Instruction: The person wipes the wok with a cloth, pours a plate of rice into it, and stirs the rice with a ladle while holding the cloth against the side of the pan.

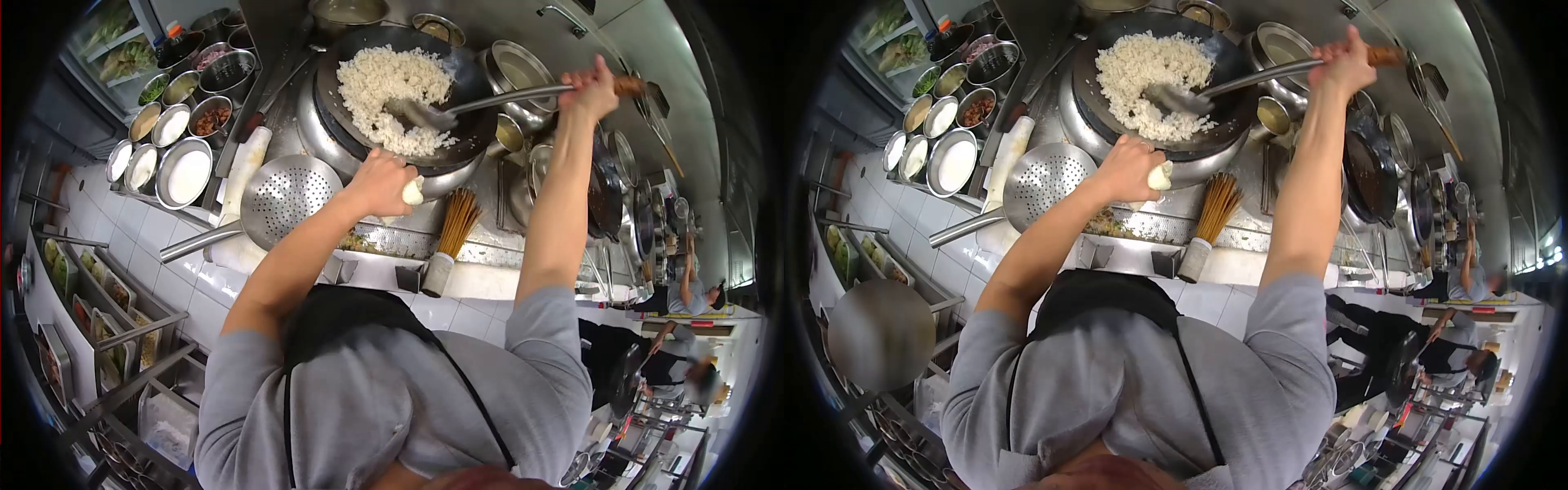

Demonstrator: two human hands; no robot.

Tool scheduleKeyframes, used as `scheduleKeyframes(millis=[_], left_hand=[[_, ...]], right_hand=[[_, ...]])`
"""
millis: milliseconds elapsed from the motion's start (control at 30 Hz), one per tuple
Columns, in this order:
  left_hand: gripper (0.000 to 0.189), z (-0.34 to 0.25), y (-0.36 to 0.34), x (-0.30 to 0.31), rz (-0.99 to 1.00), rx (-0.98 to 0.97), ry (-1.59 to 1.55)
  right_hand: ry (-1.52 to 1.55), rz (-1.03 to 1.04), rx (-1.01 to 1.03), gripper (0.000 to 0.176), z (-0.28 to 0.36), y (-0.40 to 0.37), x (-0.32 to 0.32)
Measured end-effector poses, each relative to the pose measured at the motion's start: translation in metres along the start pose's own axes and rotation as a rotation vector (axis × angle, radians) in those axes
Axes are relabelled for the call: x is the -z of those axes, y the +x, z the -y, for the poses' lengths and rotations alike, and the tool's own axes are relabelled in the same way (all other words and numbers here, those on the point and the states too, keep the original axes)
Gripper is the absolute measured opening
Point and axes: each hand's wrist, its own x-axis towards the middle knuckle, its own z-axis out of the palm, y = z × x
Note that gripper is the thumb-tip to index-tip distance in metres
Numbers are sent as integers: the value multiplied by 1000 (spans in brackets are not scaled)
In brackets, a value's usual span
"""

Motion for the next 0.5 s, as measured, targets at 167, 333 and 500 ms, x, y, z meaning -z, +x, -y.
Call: scheduleKeyframes(millis=[167,333,500], left_hand=[[51,-2,-2,-2,-1,3,17],[48,-3,0,1,-38,-18,45],[50,-5,-3,-2,-15,-5,33]], right_hand=[[-121,136,240,27,-91,-30,-10],[-60,335,108,30,-30,-41,-95],[0,225,332,24,-133,-42,-53]])
